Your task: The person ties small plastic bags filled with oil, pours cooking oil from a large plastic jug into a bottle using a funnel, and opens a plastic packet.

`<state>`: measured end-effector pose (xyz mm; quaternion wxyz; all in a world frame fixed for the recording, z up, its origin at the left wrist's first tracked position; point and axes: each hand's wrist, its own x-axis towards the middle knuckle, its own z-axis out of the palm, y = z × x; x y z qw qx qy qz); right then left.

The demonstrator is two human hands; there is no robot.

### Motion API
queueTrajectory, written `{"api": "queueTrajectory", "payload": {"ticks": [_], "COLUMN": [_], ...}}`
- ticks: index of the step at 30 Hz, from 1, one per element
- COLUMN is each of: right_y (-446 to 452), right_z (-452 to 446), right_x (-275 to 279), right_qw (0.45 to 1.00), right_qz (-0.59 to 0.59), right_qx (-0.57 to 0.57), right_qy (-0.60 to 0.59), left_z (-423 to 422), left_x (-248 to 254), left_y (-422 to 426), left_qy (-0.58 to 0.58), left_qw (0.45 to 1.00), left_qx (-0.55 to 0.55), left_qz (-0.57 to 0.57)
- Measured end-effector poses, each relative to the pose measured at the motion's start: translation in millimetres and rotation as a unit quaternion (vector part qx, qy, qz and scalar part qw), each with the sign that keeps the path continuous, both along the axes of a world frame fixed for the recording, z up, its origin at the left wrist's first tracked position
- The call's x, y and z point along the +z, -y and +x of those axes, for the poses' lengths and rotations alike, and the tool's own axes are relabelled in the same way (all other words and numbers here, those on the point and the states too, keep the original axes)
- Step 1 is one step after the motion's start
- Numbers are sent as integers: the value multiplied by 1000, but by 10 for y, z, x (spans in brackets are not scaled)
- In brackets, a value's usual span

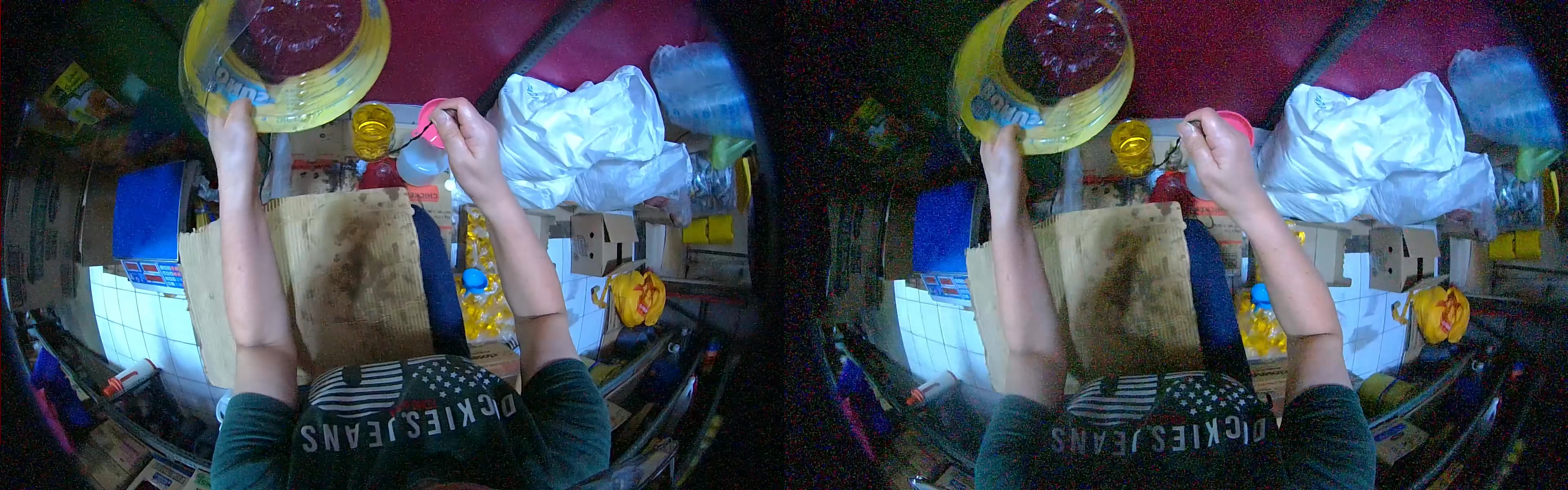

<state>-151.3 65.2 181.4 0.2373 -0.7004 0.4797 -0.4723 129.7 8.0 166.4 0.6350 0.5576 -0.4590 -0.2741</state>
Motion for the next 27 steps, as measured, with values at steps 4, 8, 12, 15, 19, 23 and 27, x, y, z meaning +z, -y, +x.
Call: {"api": "queueTrajectory", "payload": {"ticks": [4, 8, 12, 15, 19, 23, 27], "right_y": [15, 59, 76, 134, 243, 317, 431], "right_z": [-119, -263, -400, -507, -656, -749, -850], "right_x": [-51, -113, -117, -179, -297, -384, -633], "right_qw": [999, 999, 998, 997, 994, 992, 988], "right_qz": [-11, -41, -12, -35, -62, -51, -50], "right_qx": [-2, -34, -58, -72, -92, -114, -139], "right_qy": [36, 3, 6, -1, -18, -30, -37], "left_z": [175, 188, 246, 309, 312, 290, 274], "left_x": [-311, -535, -868, -1088, -1262, -1360, -1388], "left_y": [31, 20, 21, 47, 55, 69, 102], "left_qy": [-12, -88, -112, -128, -141, -137, -137], "left_qw": [997, 984, 967, 948, 943, 943, 939], "left_qx": [1, -49, -66, -82, -90, -67, -56], "left_qz": [77, 144, 219, 281, 286, 297, 312]}}
